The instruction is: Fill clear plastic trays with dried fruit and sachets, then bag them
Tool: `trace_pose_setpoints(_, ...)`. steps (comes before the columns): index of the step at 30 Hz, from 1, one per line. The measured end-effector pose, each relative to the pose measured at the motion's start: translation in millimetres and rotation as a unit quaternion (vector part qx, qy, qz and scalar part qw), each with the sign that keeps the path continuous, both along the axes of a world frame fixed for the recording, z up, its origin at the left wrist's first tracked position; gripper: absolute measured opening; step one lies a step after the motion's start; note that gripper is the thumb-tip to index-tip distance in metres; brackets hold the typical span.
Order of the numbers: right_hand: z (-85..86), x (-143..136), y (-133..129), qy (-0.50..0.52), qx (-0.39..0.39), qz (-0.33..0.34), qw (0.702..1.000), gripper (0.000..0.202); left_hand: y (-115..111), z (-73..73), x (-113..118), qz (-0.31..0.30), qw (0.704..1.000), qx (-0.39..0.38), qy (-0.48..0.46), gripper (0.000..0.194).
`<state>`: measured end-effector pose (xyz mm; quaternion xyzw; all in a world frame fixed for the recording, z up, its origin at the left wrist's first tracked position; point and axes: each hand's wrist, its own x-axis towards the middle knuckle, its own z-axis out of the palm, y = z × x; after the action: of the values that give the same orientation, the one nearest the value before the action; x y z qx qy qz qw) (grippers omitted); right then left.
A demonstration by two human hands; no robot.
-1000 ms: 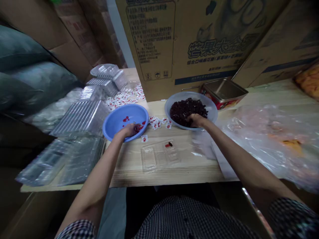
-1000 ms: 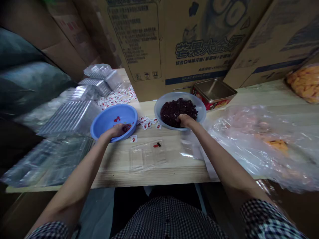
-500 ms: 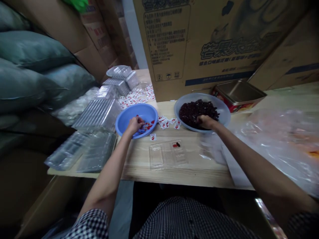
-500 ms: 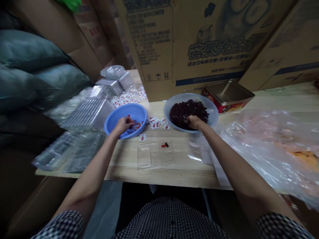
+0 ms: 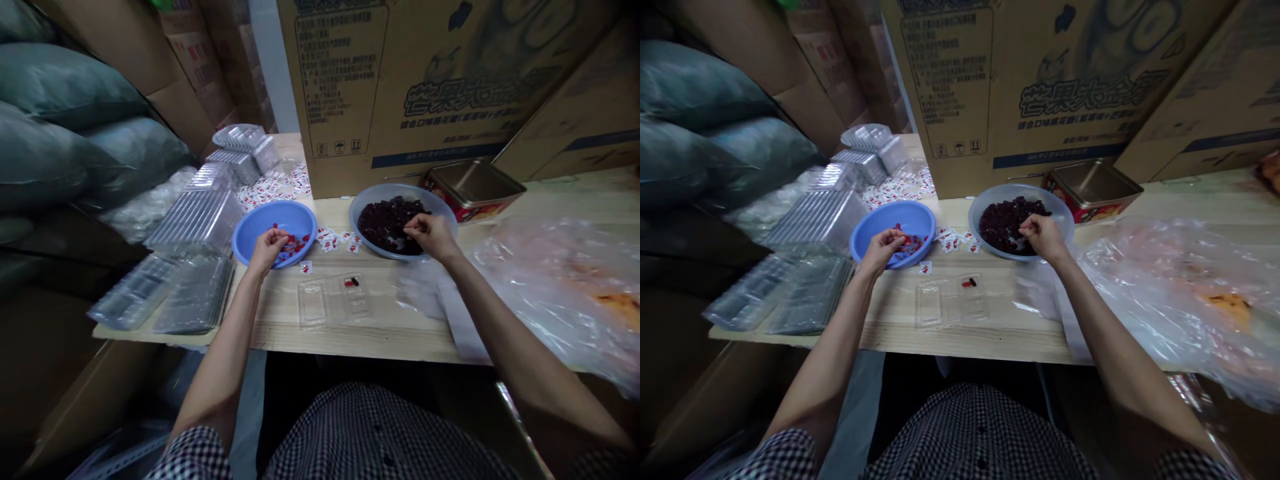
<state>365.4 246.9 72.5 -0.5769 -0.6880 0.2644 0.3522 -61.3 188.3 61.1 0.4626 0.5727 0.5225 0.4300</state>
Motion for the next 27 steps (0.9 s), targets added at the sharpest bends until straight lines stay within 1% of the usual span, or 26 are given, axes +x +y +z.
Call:
trace_pose_setpoints(1,3.1,-4,-12,0.035,0.014,0.021,0.999,0.015,0,0.2,2,0.007,1.000,-0.010,0.021,0.034)
trace_pose_setpoints(3,5.2,-14,-36,0.076,0.022,0.060,0.995,0.021,2,2.0,3,0.033,0.994,-0.028,0.105,0.023)
trace_pose_setpoints(6,-0.2,-29,-70,0.103,0.010,0.077,0.992,0.021,3,8.3,0,0.066,0.961,-0.024,0.267,0.008)
trace_pose_setpoints(8,-6.5,-39,-90,0.106,0.004,0.082,0.991,0.018,-1,14.0,2,0.082,0.944,-0.008,0.321,0.006)
trace_pose_setpoints(9,-9.8,-45,-100,0.106,0.000,0.087,0.991,0.017,-5,16.4,6,0.090,0.943,0.008,0.320,0.008)
trace_pose_setpoints(10,-13.4,-51,-109,0.104,-0.007,0.092,0.990,0.016,-11,18.0,13,0.090,0.949,0.027,0.301,0.010)
trace_pose_setpoints(11,-17.3,-57,-118,0.102,-0.016,0.096,0.990,0.015,-19,18.3,23,0.076,0.959,0.048,0.269,0.013)
trace_pose_setpoints(12,-21.5,-64,-126,0.099,-0.026,0.098,0.990,0.014,-29,17.0,35,0.043,0.971,0.064,0.228,0.015)
trace_pose_setpoints(14,-31.5,-76,-138,0.089,-0.044,0.099,0.990,0.012,-50,8.9,65,-0.063,0.986,0.065,0.138,0.017)
trace_pose_setpoints(16,-43.0,-86,-144,0.074,-0.055,0.102,0.991,0.011,-70,-5.5,96,-0.158,0.984,0.028,0.082,0.016)
trace_pose_setpoints(17,-48.9,-90,-146,0.067,-0.059,0.103,0.991,0.010,-79,-14.1,110,-0.186,0.980,0.007,0.071,0.014)
trace_pose_setpoints(18,-54.6,-93,-146,0.061,-0.062,0.103,0.991,0.009,-86,-22.8,122,-0.201,0.977,-0.008,0.073,0.013)
trace_pose_setpoints(19,-59.8,-95,-147,0.058,-0.062,0.103,0.991,0.008,-93,-30.9,133,-0.203,0.975,-0.013,0.088,0.012)
trace_pose_setpoints(21,-67.4,-96,-147,0.062,-0.044,0.111,0.991,0.010,-104,-43.2,148,-0.186,0.969,0.018,0.161,0.010)
trace_pose_setpoints(23,-69.8,-94,-147,0.077,-0.010,0.126,0.989,0.014,-112,-46.9,155,-0.161,0.950,0.079,0.255,0.012)
trace_pose_setpoints(25,-67.4,-90,-150,0.092,0.025,0.131,0.987,0.019,-116,-40.4,151,-0.147,0.928,0.128,0.318,0.016)
trace_pose_setpoints(27,-63.2,-85,-155,0.087,0.045,0.123,0.988,0.020,-110,-25.4,133,-0.120,0.922,0.145,0.337,0.021)
